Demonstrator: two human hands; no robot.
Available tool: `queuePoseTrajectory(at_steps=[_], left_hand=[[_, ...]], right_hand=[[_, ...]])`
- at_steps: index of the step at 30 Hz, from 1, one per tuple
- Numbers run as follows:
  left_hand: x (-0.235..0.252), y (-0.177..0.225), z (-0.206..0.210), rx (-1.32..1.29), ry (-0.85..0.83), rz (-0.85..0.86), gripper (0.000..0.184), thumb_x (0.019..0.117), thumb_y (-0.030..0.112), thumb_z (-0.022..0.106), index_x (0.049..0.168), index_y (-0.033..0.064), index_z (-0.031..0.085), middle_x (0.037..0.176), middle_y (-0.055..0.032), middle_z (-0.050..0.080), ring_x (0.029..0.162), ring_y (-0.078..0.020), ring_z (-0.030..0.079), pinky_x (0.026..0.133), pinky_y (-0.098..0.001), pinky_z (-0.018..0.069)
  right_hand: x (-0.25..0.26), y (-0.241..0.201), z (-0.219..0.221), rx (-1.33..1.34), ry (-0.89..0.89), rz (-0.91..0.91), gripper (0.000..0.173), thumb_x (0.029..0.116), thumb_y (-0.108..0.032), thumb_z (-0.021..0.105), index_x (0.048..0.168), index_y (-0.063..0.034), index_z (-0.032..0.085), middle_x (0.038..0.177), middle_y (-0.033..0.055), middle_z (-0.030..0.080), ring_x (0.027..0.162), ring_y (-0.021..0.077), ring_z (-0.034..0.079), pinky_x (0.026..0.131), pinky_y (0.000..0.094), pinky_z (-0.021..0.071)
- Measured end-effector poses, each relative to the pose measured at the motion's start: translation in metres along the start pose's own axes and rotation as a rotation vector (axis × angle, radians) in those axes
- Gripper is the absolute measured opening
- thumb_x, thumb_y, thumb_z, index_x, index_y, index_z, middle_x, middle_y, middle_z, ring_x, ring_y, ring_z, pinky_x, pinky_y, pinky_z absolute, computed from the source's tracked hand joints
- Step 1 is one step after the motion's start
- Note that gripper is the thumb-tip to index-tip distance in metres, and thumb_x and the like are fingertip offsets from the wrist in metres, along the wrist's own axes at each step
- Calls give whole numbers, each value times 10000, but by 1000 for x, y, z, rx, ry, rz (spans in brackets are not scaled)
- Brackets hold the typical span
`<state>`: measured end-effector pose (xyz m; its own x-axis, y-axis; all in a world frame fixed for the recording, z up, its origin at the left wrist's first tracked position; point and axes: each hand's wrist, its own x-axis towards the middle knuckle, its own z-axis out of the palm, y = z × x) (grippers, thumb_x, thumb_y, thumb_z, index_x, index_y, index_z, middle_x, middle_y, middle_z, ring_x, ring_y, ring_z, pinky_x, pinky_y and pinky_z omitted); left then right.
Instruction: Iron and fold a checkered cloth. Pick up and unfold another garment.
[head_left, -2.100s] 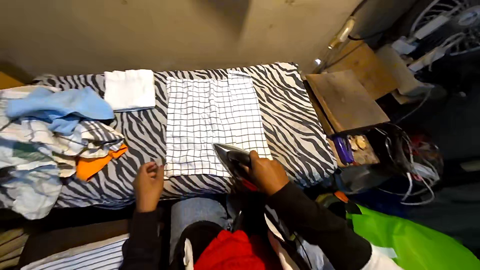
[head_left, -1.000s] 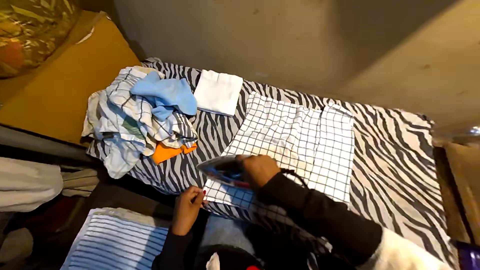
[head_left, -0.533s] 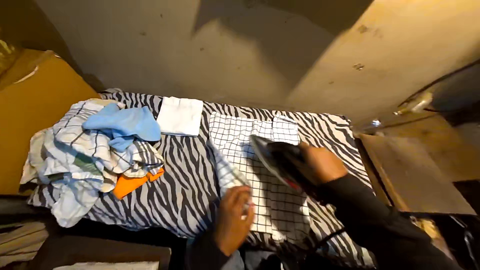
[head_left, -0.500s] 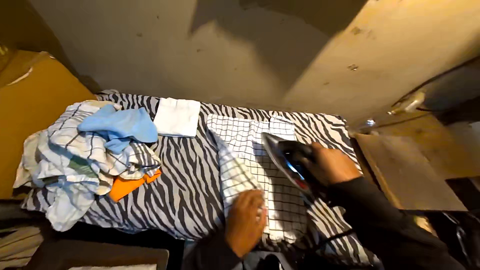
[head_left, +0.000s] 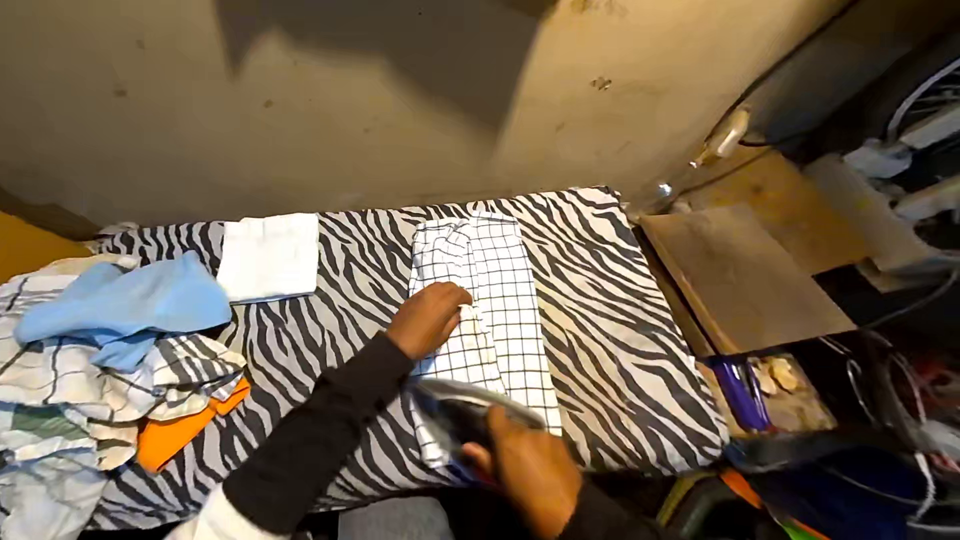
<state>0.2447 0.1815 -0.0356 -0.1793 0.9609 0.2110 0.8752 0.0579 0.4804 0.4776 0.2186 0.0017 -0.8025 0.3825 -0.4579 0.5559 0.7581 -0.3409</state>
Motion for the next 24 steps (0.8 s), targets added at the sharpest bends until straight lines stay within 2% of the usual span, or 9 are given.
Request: queuePoseTrajectory(at_steps=[2,4,5,8,11,16,18,21,24], left_hand=[[33,-11,16,30,-297,182,236,949,83,676,1169,7,716,1177,-194,707,1152,-371,661,992,-547,516],[55,-6,35,85,-570,278,317,859,94,785,1165,35,725,1231,-222,667,1204,-440,599,975,-646,448],[65,1,41,138,-666,304,325,831,104,814,1138,43,729,1213,-225,657,1202,-453,576,962,-658,428],[85,21,44,177,-842,352,188,877,83,759,1054,22,745,1068,-210,708,1091,-419,638,957,-647,427],[96,29,43,107,-874,362,174,933,54,687,1083,-29,718,964,-224,719,959,-419,683,865,-641,476],[105,36,41,179,-951,230,199,978,87,653,1154,15,710,1027,-206,720,1006,-411,679,872,-640,493],[106,35,32,224,-936,214,185,963,106,689,1113,3,722,1006,-206,716,990,-405,675,860,-631,493],[117,29,12,352,-887,227,154,923,128,738,1051,45,760,944,-173,724,951,-379,685,821,-602,513],[134,23,2,323,-862,240,182,910,155,769,1063,57,761,979,-173,731,983,-381,689,853,-618,514]], right_hand=[[1,-19,8,-4,-100,-48,546,1061,-481,519,1240,26,611,981,265,720,902,460,735,733,596,590],[6,-29,4,1,-202,-29,547,1078,-477,485,1290,21,571,1035,269,711,969,458,725,778,592,584],[8,-31,1,3,-233,-18,550,1082,-476,475,1303,20,559,1051,272,708,991,458,721,791,593,582],[8,-33,-2,20,-277,12,549,1087,-470,466,1323,19,548,1078,274,703,1014,456,716,799,586,581],[13,-43,-4,40,-323,1,526,1095,-446,459,1343,12,533,1109,267,699,1047,448,709,820,581,579],[31,-44,-11,20,-272,-68,474,1102,-387,467,1356,8,536,1145,280,685,1059,457,700,836,591,573],[32,-20,-14,17,-164,-19,494,1083,-407,506,1344,10,560,1096,278,701,1012,470,710,807,609,573],[16,21,-12,-32,-7,39,527,1050,-465,551,1251,18,614,954,260,721,891,467,733,720,604,583],[-11,34,3,-63,-13,-87,524,1029,-494,570,1141,10,658,849,242,714,780,453,735,643,593,584]])
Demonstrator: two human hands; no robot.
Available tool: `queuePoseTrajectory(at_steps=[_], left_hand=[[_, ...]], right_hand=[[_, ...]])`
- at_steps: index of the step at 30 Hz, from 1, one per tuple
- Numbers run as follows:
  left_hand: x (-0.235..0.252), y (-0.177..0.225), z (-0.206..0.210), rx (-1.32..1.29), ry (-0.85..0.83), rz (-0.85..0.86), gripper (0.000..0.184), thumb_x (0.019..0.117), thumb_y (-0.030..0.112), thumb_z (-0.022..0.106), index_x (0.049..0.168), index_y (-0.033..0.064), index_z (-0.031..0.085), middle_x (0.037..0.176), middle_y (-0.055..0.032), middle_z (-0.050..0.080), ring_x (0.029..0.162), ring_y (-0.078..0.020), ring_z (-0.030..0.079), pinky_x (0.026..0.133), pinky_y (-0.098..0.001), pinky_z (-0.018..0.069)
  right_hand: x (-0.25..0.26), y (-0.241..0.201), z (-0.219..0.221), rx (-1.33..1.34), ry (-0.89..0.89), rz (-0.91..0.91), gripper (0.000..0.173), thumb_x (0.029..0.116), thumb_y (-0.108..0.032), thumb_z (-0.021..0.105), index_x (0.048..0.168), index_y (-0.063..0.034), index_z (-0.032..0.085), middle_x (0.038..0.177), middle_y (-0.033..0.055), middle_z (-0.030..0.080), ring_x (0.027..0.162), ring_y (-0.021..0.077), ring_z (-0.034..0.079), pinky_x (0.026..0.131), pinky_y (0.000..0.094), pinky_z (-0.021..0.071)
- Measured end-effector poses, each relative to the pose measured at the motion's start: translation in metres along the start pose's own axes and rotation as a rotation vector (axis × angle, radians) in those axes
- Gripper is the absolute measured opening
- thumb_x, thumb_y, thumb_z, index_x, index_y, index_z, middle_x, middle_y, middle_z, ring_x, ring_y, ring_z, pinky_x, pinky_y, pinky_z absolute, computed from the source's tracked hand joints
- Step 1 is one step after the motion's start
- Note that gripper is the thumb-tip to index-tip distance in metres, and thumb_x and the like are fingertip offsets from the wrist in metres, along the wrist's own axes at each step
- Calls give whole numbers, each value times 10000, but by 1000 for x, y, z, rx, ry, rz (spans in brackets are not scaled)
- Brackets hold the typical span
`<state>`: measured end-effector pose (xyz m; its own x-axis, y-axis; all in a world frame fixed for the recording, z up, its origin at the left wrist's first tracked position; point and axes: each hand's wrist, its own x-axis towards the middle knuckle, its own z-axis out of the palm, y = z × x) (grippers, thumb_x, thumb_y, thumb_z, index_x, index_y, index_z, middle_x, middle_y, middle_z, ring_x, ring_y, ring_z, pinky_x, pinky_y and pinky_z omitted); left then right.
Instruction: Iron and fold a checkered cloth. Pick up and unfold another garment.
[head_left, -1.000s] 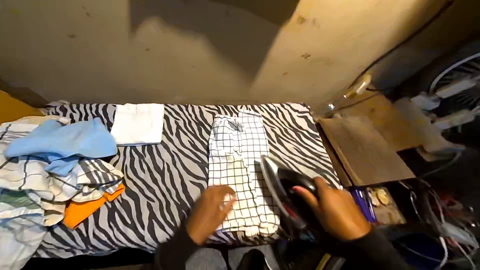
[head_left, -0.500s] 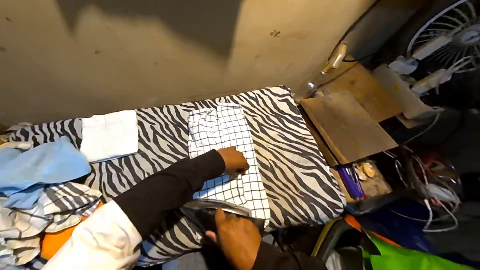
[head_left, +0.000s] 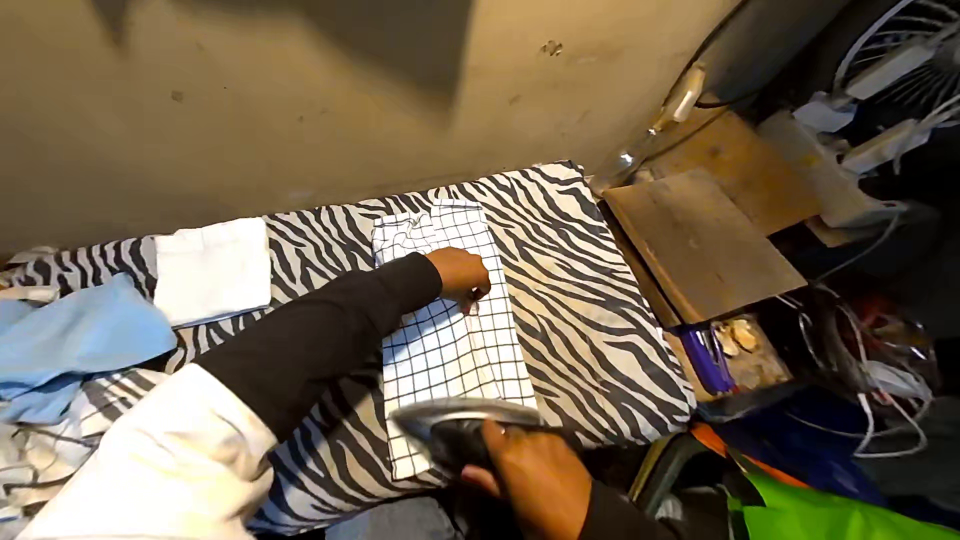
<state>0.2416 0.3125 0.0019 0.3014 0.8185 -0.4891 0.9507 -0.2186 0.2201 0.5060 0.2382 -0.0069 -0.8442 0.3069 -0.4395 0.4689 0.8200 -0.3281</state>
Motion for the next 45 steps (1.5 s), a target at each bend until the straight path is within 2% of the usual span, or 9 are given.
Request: queuePoseTrajectory(at_steps=[4,9,19,26,31,36,39,41,45], left_hand=[[11,-10,-7,88,12,-11,175,882,170,795,1008,50,769,963,-169,730,992,-380,681,879,-604,499],[-13,-40,-30,347,53,-157,110,911,68,737,989,-9,748,980,-210,717,1037,-421,663,1001,-591,444],[-16,-101,-62,402,264,-400,152,996,-7,560,987,-77,695,991,-252,705,1006,-443,675,892,-598,479],[-6,-130,-47,222,458,-470,146,989,27,603,1035,-62,708,1081,-256,707,1090,-458,661,880,-623,490],[-4,-147,-25,123,627,-495,202,978,-48,557,1126,-63,695,1143,-263,686,1160,-467,621,921,-610,480],[-40,-73,51,-150,997,-559,371,1008,142,599,1345,-14,609,1275,-240,632,1204,-423,612,971,-569,525],[-58,-30,162,-229,851,-651,600,1031,462,484,1549,160,465,1613,-117,422,1506,-363,358,1185,-670,248],[-75,-12,205,-176,882,-797,575,1044,435,389,1545,166,476,1635,-113,388,1515,-382,336,1158,-754,167],[-81,59,210,-127,1008,-833,429,993,178,480,1379,74,637,1480,-199,557,1393,-431,500,1091,-762,297]], right_hand=[[10,-3,20,-97,348,29,442,965,-469,657,1022,-34,706,737,167,698,616,360,721,502,506,576],[56,8,-27,35,255,420,582,1046,-506,545,1294,17,603,995,253,728,872,448,743,709,585,590],[109,8,-69,50,206,445,575,1077,-495,477,1328,15,564,1063,239,728,1012,430,728,817,563,576],[169,7,-116,46,159,448,599,1089,-500,438,1387,12,526,1197,252,696,1144,418,686,922,570,539],[205,15,-129,32,253,418,558,1077,-473,497,1346,13,557,1136,266,704,1104,452,688,893,603,539],[232,24,-140,28,343,366,555,1059,-464,547,1288,41,578,1077,305,702,1025,501,698,808,654,547],[247,28,-154,9,328,332,580,1060,-469,543,1329,45,562,1126,323,688,1069,525,677,847,672,532],[256,32,-160,-8,334,282,550,1056,-426,570,1320,57,570,1146,337,674,1089,536,662,863,688,520],[273,35,-168,-95,340,203,392,1019,-292,640,1257,19,644,1181,313,678,1141,514,648,903,684,506]])
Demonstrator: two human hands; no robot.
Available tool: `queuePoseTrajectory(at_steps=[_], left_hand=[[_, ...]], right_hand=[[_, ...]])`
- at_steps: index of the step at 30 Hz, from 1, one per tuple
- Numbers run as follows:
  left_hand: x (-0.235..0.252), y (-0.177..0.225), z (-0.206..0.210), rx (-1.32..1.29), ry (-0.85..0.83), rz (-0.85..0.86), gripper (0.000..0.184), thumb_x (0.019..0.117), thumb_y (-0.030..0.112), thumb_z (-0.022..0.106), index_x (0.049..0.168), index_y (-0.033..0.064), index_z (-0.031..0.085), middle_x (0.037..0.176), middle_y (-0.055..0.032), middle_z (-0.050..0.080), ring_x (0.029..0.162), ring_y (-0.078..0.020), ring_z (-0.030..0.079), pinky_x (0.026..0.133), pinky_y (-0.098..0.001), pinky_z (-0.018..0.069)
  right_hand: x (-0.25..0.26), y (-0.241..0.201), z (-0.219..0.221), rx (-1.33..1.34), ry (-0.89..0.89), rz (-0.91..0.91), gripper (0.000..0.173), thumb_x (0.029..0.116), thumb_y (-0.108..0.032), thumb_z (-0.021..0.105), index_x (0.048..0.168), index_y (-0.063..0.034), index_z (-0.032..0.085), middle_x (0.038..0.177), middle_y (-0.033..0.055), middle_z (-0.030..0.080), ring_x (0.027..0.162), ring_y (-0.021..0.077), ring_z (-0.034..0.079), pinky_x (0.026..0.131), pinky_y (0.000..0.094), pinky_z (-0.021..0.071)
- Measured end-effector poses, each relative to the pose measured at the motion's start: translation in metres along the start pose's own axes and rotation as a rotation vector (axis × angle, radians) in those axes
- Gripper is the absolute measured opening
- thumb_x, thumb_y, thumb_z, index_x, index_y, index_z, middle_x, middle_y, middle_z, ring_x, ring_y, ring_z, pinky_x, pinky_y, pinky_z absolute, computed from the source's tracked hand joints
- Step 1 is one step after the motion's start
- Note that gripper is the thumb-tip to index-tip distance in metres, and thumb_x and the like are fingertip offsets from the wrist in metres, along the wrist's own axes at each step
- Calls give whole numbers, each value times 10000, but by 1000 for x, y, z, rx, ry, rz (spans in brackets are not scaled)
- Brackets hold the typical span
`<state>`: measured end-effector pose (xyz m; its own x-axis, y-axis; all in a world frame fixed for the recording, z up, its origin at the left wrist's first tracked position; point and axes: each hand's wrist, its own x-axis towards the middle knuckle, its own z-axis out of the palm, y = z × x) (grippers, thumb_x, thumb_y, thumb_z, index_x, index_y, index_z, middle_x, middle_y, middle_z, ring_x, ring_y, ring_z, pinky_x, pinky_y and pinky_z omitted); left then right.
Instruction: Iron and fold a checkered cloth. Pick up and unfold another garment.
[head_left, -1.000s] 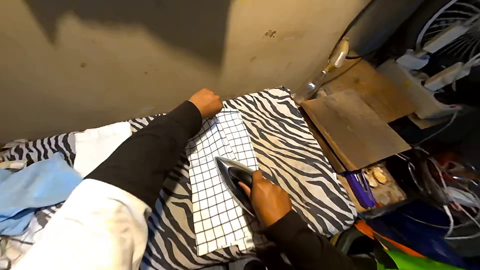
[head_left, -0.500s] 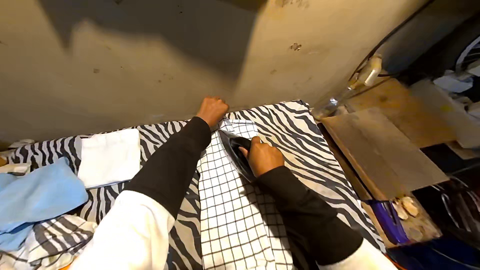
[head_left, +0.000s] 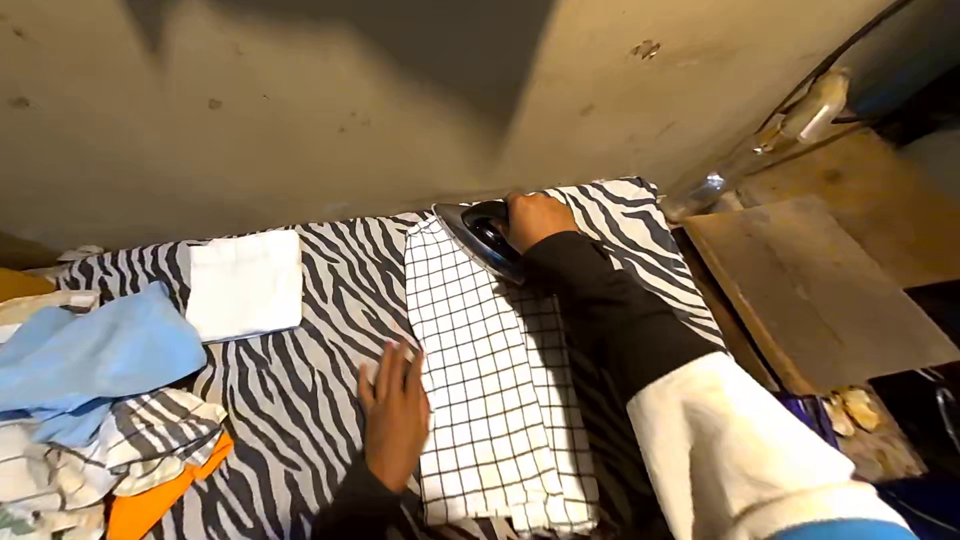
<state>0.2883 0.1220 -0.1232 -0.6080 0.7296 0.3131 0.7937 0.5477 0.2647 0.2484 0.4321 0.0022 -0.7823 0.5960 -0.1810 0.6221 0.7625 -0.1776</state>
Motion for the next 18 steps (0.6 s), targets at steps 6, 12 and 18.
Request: queuePoseTrajectory(at_steps=[6,12,18], left_hand=[[-94,75,7,-180,-68,233,424,967,500,548,1258,247,725,1300,-53,689,1185,-244,641,970,-459,481],[-102,73,7,-270,1,247,295,1029,336,530,1094,184,775,954,-58,702,904,-241,673,781,-376,547],[-115,58,-3,-319,-44,290,251,958,177,567,1106,148,768,955,-84,699,866,-256,673,757,-370,558]], right_hand=[[15,1,-4,-80,-13,-127,325,975,-242,676,1209,-17,678,1173,281,689,1145,488,650,891,683,505],[-75,8,17,-78,-127,-331,294,946,-221,709,1166,-27,690,1014,279,706,1002,500,681,808,691,522],[-222,35,53,-61,-255,-496,198,930,-136,674,1075,-1,662,769,246,675,749,487,694,624,635,520]])
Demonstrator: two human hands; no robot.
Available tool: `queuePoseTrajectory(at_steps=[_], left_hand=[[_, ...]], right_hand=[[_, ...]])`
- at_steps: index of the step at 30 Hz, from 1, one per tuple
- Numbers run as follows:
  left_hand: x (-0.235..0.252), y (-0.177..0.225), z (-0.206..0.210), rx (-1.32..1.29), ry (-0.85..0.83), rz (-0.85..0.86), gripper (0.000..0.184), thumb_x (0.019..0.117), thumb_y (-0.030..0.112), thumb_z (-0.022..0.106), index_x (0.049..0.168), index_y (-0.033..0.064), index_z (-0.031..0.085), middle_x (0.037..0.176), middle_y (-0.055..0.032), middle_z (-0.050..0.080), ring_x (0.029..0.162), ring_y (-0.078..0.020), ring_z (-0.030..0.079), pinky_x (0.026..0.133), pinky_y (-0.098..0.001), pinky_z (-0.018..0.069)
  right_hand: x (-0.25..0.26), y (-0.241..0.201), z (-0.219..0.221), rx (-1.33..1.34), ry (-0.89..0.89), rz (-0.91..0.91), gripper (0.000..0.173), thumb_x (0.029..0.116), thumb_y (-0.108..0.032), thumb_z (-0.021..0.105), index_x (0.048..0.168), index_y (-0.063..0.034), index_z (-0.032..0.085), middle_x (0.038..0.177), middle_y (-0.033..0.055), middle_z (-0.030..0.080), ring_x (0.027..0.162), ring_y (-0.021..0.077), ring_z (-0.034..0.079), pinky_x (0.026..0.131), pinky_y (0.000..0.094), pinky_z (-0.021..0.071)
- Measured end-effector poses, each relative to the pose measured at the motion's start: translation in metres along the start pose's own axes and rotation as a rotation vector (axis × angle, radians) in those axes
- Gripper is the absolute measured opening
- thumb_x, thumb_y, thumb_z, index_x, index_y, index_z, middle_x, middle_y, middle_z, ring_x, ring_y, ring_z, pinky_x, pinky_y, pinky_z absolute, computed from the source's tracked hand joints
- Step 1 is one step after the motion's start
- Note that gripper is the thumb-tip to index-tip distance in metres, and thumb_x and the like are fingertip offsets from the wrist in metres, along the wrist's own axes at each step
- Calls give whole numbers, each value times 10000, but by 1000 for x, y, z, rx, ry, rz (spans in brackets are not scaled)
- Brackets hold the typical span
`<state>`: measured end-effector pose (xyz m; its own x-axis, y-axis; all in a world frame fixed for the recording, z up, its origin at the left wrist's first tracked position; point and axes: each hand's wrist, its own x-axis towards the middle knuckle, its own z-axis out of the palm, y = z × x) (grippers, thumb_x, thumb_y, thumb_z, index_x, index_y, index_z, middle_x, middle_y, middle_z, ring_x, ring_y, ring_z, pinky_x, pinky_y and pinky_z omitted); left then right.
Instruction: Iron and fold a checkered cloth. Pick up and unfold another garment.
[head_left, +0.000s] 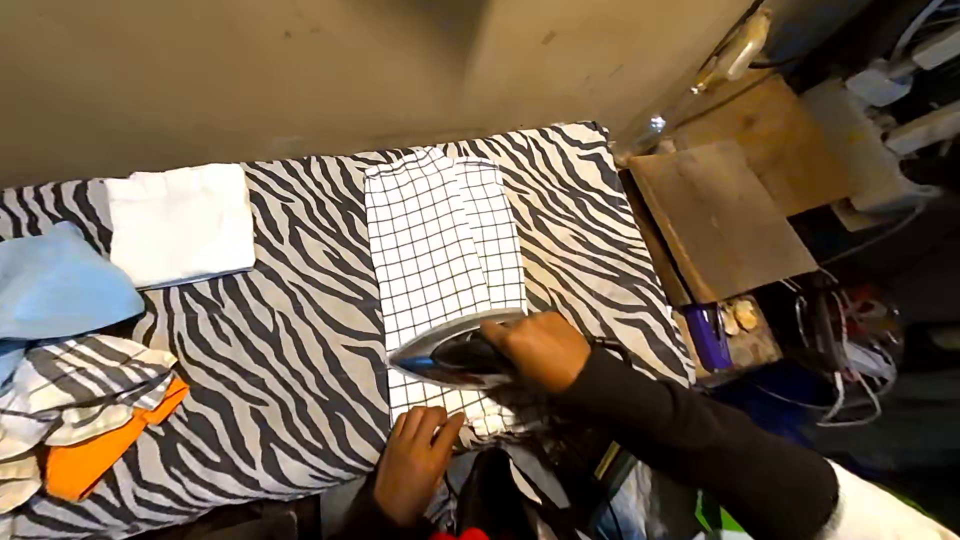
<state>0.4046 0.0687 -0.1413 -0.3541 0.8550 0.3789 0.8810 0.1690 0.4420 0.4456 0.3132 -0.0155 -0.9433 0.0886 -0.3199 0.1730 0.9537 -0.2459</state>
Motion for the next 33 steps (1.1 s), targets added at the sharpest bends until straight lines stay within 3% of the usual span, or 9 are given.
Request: queuePoseTrajectory(at_steps=[9,12,15,17,20,23,27,30,33], left_hand=[[-8,-1,-9,60,-29,-2,231,945,157,591,1085,96,764,887,-99,684,777,-281,675,673,-392,568],[-2,-6,-16,-110,-24,-68,230,997,188,558,973,71,755,885,-89,700,837,-237,703,771,-358,601],[2,-12,-31,-393,167,-313,197,964,138,579,958,6,726,897,-73,690,778,-100,664,718,-234,573],[-12,-15,-43,-718,420,-600,147,989,58,532,1076,1,636,968,18,690,823,-27,672,735,-211,588],[-45,-18,-62,-1070,764,-1069,199,1061,52,351,1195,75,497,921,51,687,816,-93,715,746,-302,629],[-78,-10,-72,-990,727,-1215,187,1073,115,316,1176,90,471,918,24,718,793,-159,747,729,-366,650],[-92,-16,-87,-556,714,-1096,454,978,74,475,1397,-58,363,1116,-8,629,866,-38,678,739,-243,594],[-75,-28,-103,-289,708,-818,398,949,52,530,1295,-134,463,1078,-32,632,889,23,634,760,-168,551],[-51,-15,-103,-261,601,-693,232,952,55,542,1090,-104,639,896,-5,687,759,54,636,683,-140,549]], right_hand=[[-12,-13,0,24,-92,103,235,965,-160,632,1128,10,630,873,266,693,857,497,700,700,640,524],[-2,-9,-11,43,-75,251,277,1000,-152,590,1230,-5,633,997,290,707,973,513,693,789,673,523],[17,24,-24,115,73,506,303,1020,-198,610,1256,-11,641,1059,303,703,1031,521,678,834,694,518],[22,50,-27,159,171,587,324,990,-198,666,1230,18,639,1050,323,693,1023,546,669,827,720,511],[7,54,-18,117,126,406,323,968,-213,676,1191,19,653,980,319,694,974,541,675,818,717,505],[-5,21,-10,7,-20,159,307,939,-210,687,1175,-15,668,925,296,705,899,536,688,753,699,507],[-5,-9,3,10,-25,-2,217,950,-164,666,1089,2,670,856,278,697,831,519,696,697,680,521],[-19,-28,21,-4,2,-235,154,887,-89,726,1010,-7,686,738,242,674,709,486,692,610,650,534],[-27,-34,25,1,20,-147,149,895,-86,700,1014,2,682,753,247,680,720,488,698,600,646,531]])
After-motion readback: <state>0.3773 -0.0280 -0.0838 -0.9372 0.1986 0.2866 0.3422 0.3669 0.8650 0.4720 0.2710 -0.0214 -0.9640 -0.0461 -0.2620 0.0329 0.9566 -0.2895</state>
